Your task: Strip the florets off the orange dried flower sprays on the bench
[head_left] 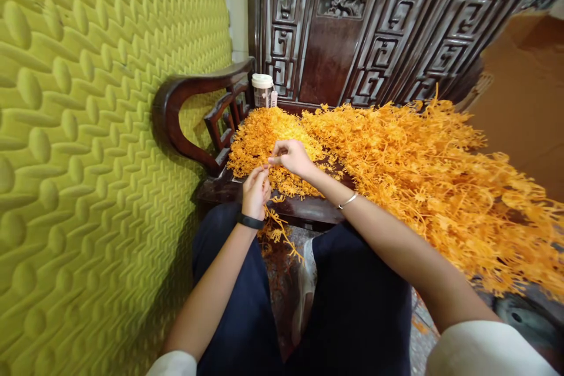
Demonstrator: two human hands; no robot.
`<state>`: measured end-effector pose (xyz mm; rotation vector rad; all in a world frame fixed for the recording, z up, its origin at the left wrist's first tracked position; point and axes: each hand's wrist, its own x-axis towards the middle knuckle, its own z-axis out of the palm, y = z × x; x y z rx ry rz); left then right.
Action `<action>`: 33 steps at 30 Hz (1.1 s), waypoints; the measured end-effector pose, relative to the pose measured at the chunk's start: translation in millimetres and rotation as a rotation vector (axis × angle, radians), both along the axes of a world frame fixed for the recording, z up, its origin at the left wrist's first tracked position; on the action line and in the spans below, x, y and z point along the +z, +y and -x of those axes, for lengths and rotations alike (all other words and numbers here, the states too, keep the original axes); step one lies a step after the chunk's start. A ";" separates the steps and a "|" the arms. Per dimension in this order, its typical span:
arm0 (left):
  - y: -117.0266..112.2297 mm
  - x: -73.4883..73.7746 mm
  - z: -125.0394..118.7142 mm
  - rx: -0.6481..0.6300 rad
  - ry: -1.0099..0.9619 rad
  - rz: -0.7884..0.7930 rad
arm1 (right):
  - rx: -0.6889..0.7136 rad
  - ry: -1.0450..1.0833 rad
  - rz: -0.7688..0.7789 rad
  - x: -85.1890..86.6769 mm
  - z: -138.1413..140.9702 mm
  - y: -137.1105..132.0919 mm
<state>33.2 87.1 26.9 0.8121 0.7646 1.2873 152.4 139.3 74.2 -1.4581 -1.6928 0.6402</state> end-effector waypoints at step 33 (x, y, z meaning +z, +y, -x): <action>-14.6 -5.6 6.5 -0.266 -0.128 0.307 | 0.779 -0.005 0.296 26.1 -38.8 -31.7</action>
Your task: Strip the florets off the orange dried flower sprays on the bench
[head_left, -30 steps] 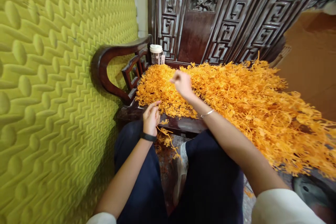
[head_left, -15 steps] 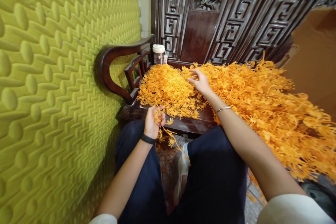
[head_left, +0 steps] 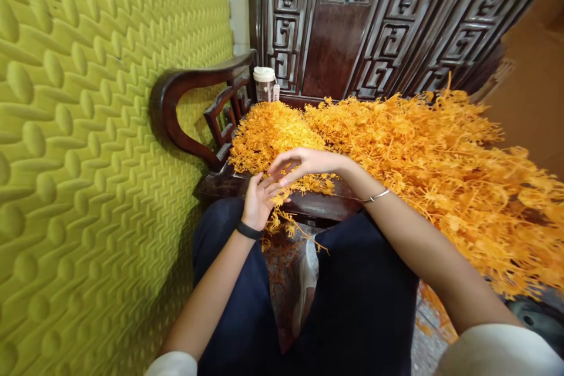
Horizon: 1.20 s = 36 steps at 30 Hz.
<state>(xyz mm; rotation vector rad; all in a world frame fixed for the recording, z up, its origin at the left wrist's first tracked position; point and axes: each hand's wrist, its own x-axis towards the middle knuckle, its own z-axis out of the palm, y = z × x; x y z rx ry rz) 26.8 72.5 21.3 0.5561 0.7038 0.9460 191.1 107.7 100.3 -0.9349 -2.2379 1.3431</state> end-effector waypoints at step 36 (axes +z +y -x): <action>-6.5 -0.3 2.3 0.211 0.285 -0.332 | -0.670 0.234 0.242 -16.0 50.3 5.3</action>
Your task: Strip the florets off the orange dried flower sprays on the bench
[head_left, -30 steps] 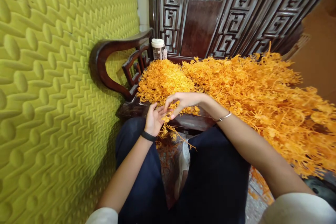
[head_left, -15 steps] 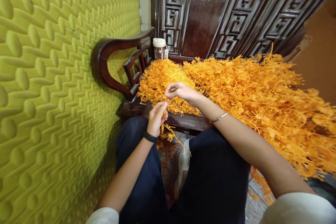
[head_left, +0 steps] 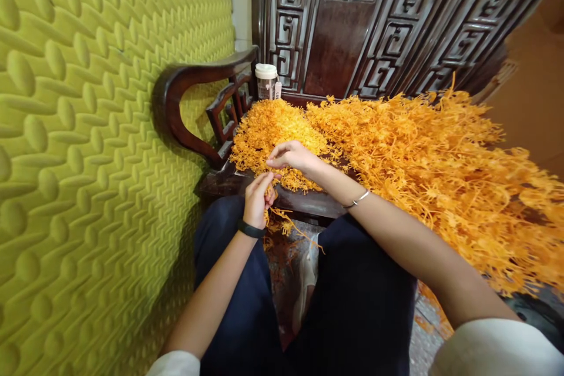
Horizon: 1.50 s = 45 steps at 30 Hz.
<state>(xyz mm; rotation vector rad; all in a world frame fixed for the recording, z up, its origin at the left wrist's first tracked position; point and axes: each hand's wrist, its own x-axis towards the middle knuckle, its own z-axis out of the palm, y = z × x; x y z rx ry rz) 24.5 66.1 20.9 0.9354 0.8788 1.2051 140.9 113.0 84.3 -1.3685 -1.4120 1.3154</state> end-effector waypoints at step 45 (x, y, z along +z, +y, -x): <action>-19.7 -7.5 19.3 -0.185 -0.050 0.119 | -0.920 0.173 -0.529 26.4 -59.1 70.3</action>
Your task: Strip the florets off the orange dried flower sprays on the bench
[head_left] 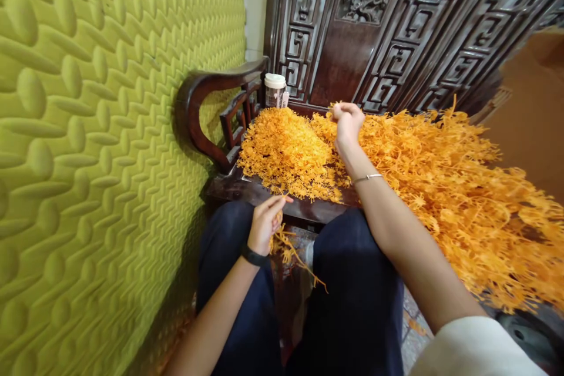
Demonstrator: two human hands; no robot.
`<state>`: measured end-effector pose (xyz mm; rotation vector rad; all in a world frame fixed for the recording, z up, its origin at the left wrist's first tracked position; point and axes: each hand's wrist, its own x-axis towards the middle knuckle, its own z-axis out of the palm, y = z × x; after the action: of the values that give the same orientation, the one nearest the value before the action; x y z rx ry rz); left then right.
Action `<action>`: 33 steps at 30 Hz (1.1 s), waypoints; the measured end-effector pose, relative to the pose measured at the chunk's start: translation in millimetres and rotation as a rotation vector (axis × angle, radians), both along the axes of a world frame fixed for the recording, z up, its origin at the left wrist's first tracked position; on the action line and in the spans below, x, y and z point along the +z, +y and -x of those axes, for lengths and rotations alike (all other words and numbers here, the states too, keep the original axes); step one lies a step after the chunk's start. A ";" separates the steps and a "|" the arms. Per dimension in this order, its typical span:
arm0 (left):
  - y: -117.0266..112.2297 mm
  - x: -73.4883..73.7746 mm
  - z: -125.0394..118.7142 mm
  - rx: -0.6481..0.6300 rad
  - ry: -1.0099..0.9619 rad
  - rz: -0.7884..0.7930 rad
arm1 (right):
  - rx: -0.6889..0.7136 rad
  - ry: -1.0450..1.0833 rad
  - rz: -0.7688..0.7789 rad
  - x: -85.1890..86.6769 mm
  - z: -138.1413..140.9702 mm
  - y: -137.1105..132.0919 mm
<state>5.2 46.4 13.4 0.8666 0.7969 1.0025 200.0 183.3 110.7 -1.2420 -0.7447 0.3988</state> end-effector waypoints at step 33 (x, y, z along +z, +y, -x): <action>17.4 -7.0 -8.4 -0.190 -0.106 0.345 | 1.248 -1.215 0.397 -31.9 65.1 -89.3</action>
<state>13.6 63.8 6.5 0.5744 0.7539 0.7108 134.9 94.0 78.8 -1.1710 -2.6134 0.8087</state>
